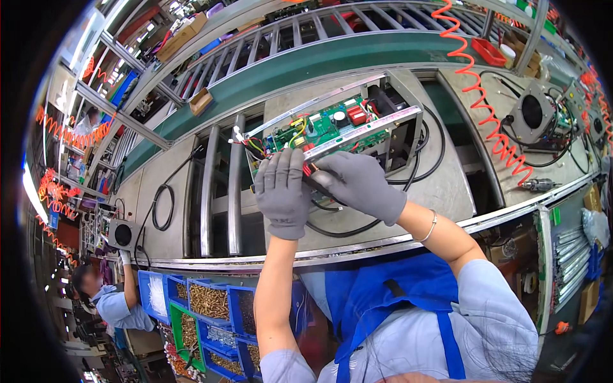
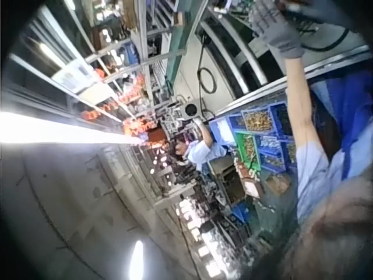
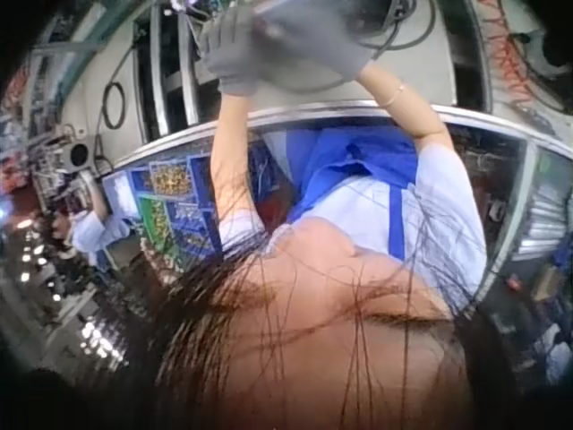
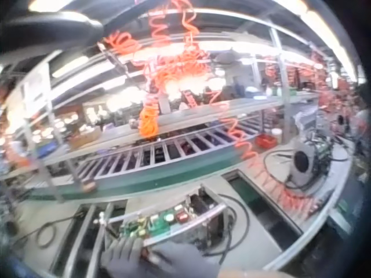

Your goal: The person assembles an electronic device on a factory workbench, using a pneumatic screwdriver to fasten screws and pliers to strip and connect wires. They handle a circuit board, metal frame, and various small components from nearby bins, repeatedly adjusting the device's position and securing parts throughout the process.

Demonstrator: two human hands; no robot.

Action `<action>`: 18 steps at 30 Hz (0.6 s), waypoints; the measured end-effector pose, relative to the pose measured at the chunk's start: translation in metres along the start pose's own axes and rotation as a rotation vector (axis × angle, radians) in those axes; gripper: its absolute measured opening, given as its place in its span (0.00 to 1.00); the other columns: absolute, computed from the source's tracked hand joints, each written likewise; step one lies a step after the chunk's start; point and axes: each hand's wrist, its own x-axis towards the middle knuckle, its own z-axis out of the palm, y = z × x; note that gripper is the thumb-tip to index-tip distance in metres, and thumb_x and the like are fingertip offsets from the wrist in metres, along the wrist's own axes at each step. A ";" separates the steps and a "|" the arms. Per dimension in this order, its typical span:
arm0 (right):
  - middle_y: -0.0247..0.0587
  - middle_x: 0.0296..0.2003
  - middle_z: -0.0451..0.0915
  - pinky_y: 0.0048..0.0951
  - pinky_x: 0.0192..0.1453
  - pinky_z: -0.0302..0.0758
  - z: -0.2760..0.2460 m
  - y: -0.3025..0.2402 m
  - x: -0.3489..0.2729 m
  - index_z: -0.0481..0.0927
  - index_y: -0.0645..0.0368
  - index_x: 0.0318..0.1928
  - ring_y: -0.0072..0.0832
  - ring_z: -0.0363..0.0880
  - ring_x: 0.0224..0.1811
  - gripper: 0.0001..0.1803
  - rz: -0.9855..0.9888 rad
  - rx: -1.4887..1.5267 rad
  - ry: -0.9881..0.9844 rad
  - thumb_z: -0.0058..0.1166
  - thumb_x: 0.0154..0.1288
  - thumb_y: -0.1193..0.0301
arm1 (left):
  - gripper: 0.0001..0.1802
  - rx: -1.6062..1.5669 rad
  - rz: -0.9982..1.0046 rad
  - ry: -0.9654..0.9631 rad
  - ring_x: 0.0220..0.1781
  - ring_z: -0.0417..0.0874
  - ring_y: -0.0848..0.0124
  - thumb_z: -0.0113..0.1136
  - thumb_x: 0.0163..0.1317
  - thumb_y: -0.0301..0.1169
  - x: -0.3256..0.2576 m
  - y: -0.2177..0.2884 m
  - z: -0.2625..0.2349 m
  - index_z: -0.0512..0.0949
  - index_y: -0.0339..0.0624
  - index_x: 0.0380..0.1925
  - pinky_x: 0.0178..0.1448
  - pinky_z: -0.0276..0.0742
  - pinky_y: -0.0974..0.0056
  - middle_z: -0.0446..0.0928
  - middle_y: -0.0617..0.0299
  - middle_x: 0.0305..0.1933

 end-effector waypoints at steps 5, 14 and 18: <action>0.44 0.32 0.83 0.39 0.38 0.78 0.004 0.002 -0.004 0.83 0.55 0.41 0.43 0.83 0.35 0.14 0.022 -0.016 0.076 0.59 0.65 0.59 | 0.23 0.033 -0.005 0.022 0.57 0.80 0.62 0.59 0.51 0.26 0.000 0.006 0.001 0.80 0.48 0.51 0.67 0.70 0.53 0.81 0.61 0.54; 0.43 0.30 0.81 0.40 0.36 0.77 0.013 0.004 -0.005 0.81 0.55 0.40 0.43 0.82 0.33 0.14 0.041 0.003 0.116 0.58 0.67 0.57 | 0.20 0.021 0.027 0.126 0.48 0.76 0.61 0.68 0.51 0.29 -0.004 0.001 0.013 0.81 0.51 0.47 0.54 0.72 0.56 0.78 0.66 0.45; 0.44 0.29 0.80 0.41 0.35 0.77 0.014 0.004 -0.005 0.81 0.55 0.39 0.44 0.82 0.32 0.15 0.063 0.008 0.069 0.56 0.68 0.57 | 0.18 0.027 0.038 0.125 0.49 0.77 0.63 0.68 0.49 0.28 -0.003 0.003 0.012 0.82 0.51 0.44 0.54 0.72 0.57 0.78 0.66 0.45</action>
